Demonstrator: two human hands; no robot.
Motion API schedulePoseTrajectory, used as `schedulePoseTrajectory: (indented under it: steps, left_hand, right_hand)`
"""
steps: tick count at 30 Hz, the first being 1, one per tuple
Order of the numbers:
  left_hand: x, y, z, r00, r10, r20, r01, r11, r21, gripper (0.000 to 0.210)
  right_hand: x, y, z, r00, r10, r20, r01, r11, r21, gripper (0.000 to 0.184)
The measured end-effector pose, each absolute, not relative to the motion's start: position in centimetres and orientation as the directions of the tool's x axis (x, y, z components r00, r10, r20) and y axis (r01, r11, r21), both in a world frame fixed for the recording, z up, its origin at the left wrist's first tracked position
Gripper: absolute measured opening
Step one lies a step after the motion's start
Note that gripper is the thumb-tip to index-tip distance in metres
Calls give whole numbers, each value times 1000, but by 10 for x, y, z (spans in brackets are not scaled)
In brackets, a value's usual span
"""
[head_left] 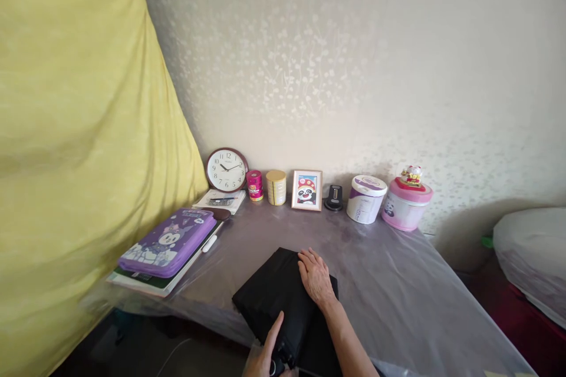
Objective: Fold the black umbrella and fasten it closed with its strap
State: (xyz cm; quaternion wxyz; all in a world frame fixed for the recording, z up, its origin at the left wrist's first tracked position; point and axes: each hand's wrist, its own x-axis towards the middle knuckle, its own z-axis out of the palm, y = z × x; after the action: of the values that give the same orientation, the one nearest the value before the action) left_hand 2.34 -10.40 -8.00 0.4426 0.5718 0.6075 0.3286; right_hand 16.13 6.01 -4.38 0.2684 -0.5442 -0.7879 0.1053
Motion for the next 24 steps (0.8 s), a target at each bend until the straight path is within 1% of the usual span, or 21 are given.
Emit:
schedulePoseTrajectory:
  steps: [3, 6, 13, 17, 21, 24]
  left_hand:
    - [20, -101, -83, 156, 985, -69, 223, 33, 974, 86]
    - [17, -99, -85, 236, 971, -29, 103, 4, 995, 87]
    - [15, -101, -79, 253, 966, -49, 31, 42, 999, 83]
    - [14, -102, -75, 280, 952, -123, 0, 128, 992, 83]
    - [15, -105, -75, 322, 930, -179, -100, 222, 970, 89]
    - [16, -107, -77, 311, 932, -185, -181, 249, 952, 95]
  right_hand:
    - [160, 60, -45, -251, 919, 304, 804, 373, -463, 32]
    - [160, 60, -45, -243, 920, 308, 807, 368, -462, 33]
    - [160, 61, -46, -240, 926, 293, 803, 358, -476, 34]
    - [160, 62, -47, -243, 925, 293, 799, 362, -479, 34]
    - [160, 62, -48, -246, 918, 313, 798, 375, -472, 34]
    - [159, 61, -48, -250, 914, 321, 809, 379, -449, 33]
